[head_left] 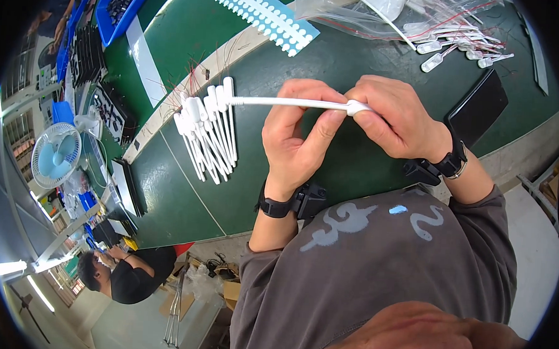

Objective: The person picks up a white plastic housing and a wire, inserts the wire into the housing, and then aligns and presses a long white plastic rod into the assembly before setting it down.

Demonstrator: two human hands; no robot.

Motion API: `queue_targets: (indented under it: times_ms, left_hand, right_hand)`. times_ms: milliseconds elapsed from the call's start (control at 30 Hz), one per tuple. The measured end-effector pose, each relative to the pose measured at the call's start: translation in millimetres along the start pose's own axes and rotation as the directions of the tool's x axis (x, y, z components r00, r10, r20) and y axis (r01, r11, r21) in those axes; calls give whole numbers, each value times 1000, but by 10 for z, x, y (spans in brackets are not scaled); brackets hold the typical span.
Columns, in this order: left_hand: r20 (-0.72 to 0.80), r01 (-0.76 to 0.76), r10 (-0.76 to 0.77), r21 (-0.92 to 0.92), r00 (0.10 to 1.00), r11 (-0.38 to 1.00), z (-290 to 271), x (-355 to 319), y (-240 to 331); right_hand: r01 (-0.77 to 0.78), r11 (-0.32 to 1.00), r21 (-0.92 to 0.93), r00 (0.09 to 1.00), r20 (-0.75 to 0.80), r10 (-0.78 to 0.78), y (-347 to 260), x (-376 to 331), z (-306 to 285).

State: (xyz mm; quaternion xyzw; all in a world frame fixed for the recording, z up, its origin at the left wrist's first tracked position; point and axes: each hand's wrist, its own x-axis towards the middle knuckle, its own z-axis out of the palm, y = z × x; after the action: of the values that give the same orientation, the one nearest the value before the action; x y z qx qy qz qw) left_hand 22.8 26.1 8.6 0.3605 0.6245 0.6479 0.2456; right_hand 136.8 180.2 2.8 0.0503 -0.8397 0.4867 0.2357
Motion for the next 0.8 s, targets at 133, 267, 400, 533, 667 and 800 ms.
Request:
queue_targets:
  times_ms: [133,267,400,533,667,800]
  left_hand:
    - [12,-88,88,-27,996,996,-7,8,-19]
    - [14,-118,118,13,993,993,-28,-2,-41]
    - [-31,-200,206,127,978,971,18,-32,-33]
    - [-65,-198,198,-1,978,980,61,-27,-27]
    - [-73,-276,281,70,957,959,69,-7,-46]
    - [-33,-351,365,206,930,913,49,11,6]
  right_hand:
    - [3,994,113,1000,0,-3,11,-28,18]
    - [-85,973,214,996,58,74,-23,-23,11]
    - [-79,972,220,997,26,75,-22,-47,39]
    - [86,996,18,996,-35,-85,-5,3,-7]
    - [135,988,-71,988,-70,-140,19,11,11]
    - [170,979,-110,983,-53,-176,41,1,-3]
